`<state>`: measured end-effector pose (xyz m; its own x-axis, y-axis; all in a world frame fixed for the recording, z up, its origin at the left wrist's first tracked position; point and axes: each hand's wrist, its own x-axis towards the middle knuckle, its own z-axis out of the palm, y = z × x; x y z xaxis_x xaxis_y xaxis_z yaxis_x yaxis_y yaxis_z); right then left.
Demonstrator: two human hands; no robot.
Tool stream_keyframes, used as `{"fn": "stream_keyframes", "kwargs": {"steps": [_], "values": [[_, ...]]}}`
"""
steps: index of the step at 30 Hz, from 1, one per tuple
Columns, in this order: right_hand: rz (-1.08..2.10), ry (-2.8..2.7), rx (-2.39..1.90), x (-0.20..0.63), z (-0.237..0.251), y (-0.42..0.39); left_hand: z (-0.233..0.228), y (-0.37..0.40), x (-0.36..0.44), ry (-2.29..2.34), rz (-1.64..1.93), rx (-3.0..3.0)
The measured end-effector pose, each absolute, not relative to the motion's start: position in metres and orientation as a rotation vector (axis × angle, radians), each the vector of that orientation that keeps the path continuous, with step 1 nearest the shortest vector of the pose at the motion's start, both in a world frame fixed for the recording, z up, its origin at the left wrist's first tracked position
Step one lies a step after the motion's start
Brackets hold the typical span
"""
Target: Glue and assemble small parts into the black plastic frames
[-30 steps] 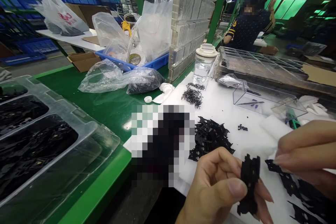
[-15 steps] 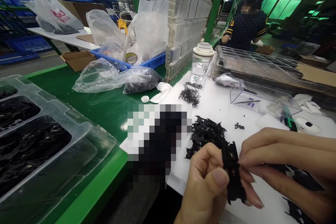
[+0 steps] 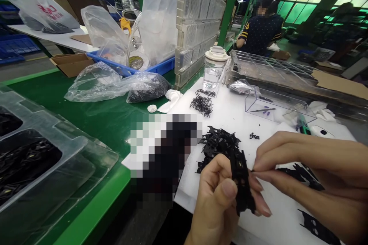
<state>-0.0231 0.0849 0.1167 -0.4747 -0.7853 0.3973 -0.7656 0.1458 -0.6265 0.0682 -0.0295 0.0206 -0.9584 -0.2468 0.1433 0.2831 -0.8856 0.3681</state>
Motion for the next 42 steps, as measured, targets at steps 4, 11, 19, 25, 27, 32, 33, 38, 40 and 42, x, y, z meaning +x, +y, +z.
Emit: {"fn": "stream_keyframes", "kwargs": {"steps": [4,11,19,25,27,32,33,38,40,42], "values": [[-1.388,2.258,-1.479,-0.025,0.115,0.081,0.026,-0.033,0.072,-0.593,-2.842,0.017],[-1.303,2.318,-1.445,-0.02,0.117,0.078,0.015,-0.031,0.062,-0.499,-2.854,-0.113],[-1.22,2.39,-1.464,-0.02,0.115,0.078,0.016,-0.03,0.063,-0.469,-2.845,-0.142],[-1.191,2.431,-1.356,-0.017,0.114,0.078,0.016,-0.029,0.061,-0.471,-2.842,-0.13],[-1.2,2.423,-1.358,-0.017,0.114,0.078,0.016,-0.03,0.061,-0.476,-2.84,-0.13],[-1.177,2.378,-1.309,-0.021,0.118,0.079,0.022,-0.031,0.065,-0.518,-2.849,-0.034],[-1.16,2.372,-1.279,-0.021,0.119,0.079,0.024,-0.031,0.067,-0.529,-2.848,0.014],[-1.185,2.365,-1.233,-0.017,0.121,0.077,0.033,-0.03,0.072,-0.556,-2.828,0.15],[-1.21,2.339,-1.242,-0.016,0.12,0.077,0.033,-0.03,0.072,-0.572,-2.822,0.164],[-1.222,2.325,-1.239,-0.016,0.12,0.076,0.032,-0.03,0.072,-0.587,-2.815,0.168]]}}
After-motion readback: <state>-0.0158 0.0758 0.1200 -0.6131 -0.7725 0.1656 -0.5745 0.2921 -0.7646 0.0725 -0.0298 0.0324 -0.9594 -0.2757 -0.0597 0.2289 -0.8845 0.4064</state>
